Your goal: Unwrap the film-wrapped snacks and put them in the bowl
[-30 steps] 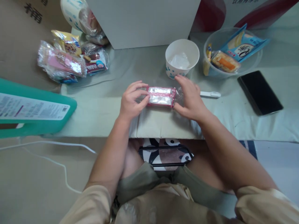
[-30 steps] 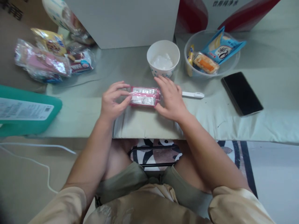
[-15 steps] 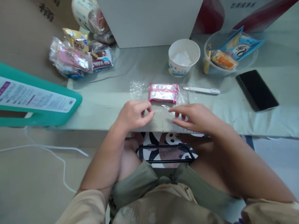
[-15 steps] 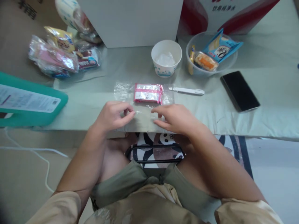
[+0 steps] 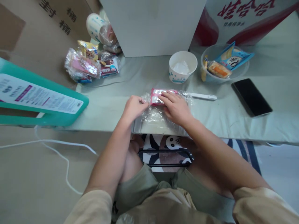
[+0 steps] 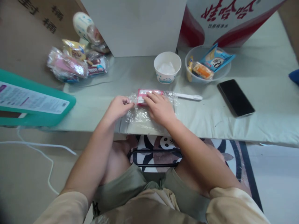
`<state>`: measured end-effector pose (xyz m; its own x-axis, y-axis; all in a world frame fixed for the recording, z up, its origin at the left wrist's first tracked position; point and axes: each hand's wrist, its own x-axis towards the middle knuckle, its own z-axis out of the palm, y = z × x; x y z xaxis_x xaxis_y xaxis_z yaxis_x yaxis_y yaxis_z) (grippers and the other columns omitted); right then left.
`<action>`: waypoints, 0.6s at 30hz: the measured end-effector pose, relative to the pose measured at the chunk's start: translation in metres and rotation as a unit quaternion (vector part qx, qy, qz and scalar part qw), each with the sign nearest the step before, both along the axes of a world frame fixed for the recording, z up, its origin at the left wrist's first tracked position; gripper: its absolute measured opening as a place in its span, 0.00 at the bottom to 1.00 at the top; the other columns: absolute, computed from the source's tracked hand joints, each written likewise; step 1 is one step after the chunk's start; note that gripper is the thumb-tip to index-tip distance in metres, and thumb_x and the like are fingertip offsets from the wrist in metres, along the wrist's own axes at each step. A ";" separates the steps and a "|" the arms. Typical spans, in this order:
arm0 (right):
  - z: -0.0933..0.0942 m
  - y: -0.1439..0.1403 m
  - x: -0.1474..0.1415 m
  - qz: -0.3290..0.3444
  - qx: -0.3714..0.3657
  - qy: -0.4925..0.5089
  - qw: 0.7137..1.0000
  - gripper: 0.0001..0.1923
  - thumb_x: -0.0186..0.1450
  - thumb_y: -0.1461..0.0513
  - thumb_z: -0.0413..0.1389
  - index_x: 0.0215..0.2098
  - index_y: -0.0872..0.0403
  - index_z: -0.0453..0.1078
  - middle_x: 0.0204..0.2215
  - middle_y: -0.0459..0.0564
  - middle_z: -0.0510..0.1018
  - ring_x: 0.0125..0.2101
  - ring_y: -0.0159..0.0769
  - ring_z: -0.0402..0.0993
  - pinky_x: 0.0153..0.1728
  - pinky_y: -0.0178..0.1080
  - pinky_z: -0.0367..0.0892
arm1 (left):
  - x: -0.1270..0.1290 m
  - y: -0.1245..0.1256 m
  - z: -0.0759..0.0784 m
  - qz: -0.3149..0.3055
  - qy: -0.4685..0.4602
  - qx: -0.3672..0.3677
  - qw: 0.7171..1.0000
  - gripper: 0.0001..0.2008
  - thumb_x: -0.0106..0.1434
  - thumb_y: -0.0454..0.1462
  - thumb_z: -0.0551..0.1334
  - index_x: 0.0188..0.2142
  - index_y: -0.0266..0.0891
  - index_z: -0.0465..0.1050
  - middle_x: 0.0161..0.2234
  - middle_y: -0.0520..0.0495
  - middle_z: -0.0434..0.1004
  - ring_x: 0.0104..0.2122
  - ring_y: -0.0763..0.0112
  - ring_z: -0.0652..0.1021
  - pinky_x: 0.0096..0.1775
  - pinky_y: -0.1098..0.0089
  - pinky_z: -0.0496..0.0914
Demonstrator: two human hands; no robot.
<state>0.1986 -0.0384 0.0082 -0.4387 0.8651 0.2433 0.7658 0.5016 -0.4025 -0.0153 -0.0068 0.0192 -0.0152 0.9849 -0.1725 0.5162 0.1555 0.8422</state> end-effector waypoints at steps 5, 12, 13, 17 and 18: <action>-0.005 0.010 0.005 -0.040 -0.003 0.028 0.999 0.35 0.62 0.64 0.60 0.68 0.48 0.64 0.68 0.57 0.69 0.67 0.60 0.63 0.64 0.64 0.62 | 0.025 -0.006 0.020 -0.007 -0.366 -0.073 0.928 0.08 0.50 0.42 0.65 0.28 0.43 0.72 0.36 0.46 0.81 0.36 0.64 0.80 0.39 0.62 0.76; 0.003 0.030 0.023 -0.023 0.003 0.109 0.994 0.27 0.63 0.63 0.60 0.62 0.48 0.68 0.59 0.58 0.75 0.59 0.51 0.72 0.59 0.54 0.70 | 0.021 0.016 0.013 0.090 -0.410 -0.096 0.903 0.13 0.44 0.43 0.62 0.22 0.43 0.56 0.37 0.41 0.84 0.39 0.56 0.83 0.19 0.72 0.62; 0.006 0.030 0.025 -0.024 0.008 0.109 0.994 0.26 0.64 0.63 0.59 0.61 0.49 0.69 0.57 0.59 0.76 0.57 0.51 0.74 0.57 0.54 0.71 | 0.020 0.021 0.011 0.112 -0.402 -0.098 0.904 0.15 0.43 0.43 0.62 0.21 0.43 0.55 0.36 0.41 0.83 0.39 0.57 0.83 0.18 0.74 0.57; 0.019 0.012 0.035 -0.022 0.019 0.120 0.992 0.23 0.67 0.60 0.57 0.60 0.50 0.70 0.51 0.58 0.79 0.48 0.47 0.79 0.47 0.48 0.76 | 0.020 0.037 0.004 0.198 -0.397 -0.097 0.891 0.14 0.42 0.42 0.63 0.22 0.43 0.56 0.31 0.45 0.82 0.34 0.65 0.82 0.17 0.76 0.51; 0.024 0.006 0.039 -0.030 0.022 0.133 0.990 0.23 0.67 0.59 0.58 0.60 0.49 0.69 0.49 0.56 0.80 0.46 0.46 0.79 0.44 0.47 0.77 | 0.021 0.039 0.003 0.210 -0.399 -0.096 0.888 0.14 0.42 0.41 0.63 0.23 0.43 0.57 0.30 0.46 0.81 0.32 0.68 0.81 0.17 0.76 0.51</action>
